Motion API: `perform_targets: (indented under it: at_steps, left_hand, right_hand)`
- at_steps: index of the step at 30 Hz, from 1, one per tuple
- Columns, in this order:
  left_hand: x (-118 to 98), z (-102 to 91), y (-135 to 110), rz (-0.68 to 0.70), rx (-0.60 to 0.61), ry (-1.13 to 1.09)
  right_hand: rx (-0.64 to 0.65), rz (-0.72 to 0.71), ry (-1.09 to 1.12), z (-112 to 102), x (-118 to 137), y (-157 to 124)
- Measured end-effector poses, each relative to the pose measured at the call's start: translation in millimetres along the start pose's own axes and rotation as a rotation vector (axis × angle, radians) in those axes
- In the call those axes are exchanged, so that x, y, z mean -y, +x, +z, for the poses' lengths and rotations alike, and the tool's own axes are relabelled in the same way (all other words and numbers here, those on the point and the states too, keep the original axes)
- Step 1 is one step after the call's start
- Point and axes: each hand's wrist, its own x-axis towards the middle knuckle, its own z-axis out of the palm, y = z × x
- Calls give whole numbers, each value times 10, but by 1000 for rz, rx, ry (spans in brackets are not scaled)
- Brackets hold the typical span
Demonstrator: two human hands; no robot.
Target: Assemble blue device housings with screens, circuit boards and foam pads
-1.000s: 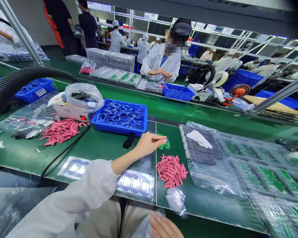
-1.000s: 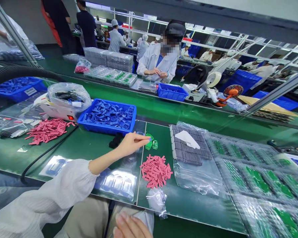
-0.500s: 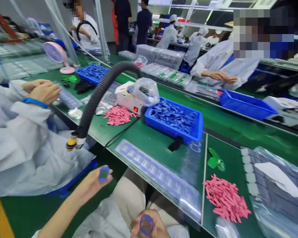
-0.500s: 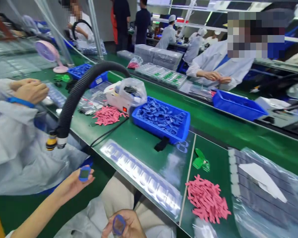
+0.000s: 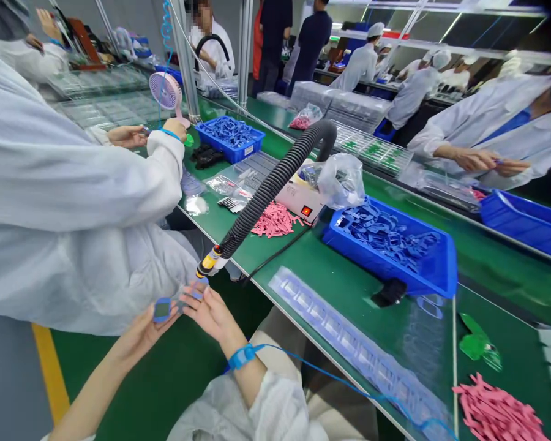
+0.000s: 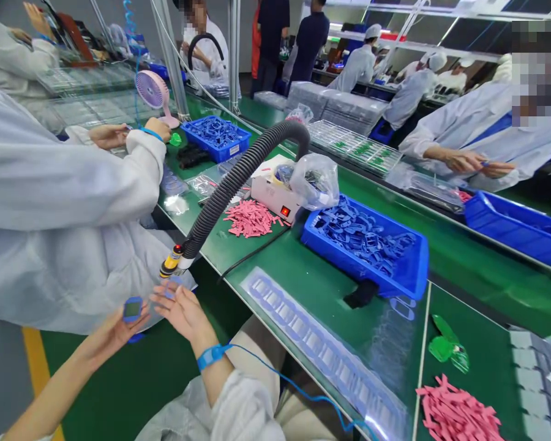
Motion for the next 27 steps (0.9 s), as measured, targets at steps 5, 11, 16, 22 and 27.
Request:
perform_targets:
  at_steps: [5,11,16,22,27]
  left_hand:
    - [-183,-238,-118,64,-70,-60]
    - [-56,158,182,8,-4,-52]
    - [210,479,293,-120,84,7]
    - [110,-1,51,-122,8,33]
    - [-139,-176,43,-4,-66,8]
  right_hand:
    - [9,85,20,83,-216,89]
    - [-159,17,9,-365,-287,-155]
    - [-245,-122,24,-519,-92,-198]
    - [-110,-60,32,-71,17,24]
    - [-9,78,24,134,-170,48]
